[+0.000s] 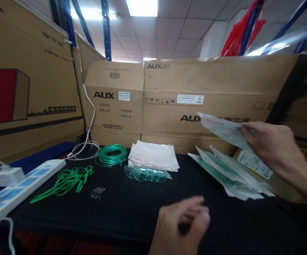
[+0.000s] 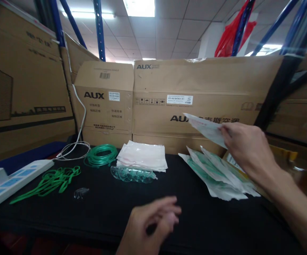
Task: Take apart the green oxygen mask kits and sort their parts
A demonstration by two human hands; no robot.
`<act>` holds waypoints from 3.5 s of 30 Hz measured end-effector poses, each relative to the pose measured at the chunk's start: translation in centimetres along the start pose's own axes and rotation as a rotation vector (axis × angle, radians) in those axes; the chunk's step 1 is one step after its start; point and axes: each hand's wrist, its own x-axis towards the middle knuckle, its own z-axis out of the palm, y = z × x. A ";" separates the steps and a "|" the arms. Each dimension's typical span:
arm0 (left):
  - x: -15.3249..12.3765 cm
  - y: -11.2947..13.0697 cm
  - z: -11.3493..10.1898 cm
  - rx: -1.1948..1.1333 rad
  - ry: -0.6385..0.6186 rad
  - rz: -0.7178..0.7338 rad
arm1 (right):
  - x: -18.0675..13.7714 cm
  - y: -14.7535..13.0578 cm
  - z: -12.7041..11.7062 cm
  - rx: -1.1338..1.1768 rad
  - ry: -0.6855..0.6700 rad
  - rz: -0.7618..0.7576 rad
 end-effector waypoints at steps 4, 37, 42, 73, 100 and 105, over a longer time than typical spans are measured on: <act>8.1 2.7 -4.3 -0.830 0.388 -0.047 | -3.1 -6.7 1.6 0.219 0.052 -0.238; 14.3 -4.1 -13.7 -0.599 0.342 -0.105 | -7.1 -10.1 13.7 1.898 -0.385 0.815; 14.1 -4.1 -13.4 -0.569 0.323 -0.175 | -7.2 -10.4 13.5 1.980 -0.510 0.835; 14.4 -4.9 -14.1 -0.578 0.811 -0.220 | -6.5 -9.8 12.5 1.817 -0.273 1.090; 19.7 -1.1 -11.3 0.731 0.258 -0.431 | -6.4 -9.6 10.6 1.488 0.425 0.814; 21.6 -5.3 -12.6 0.802 0.167 -0.630 | -6.6 -9.7 10.8 1.507 0.352 0.835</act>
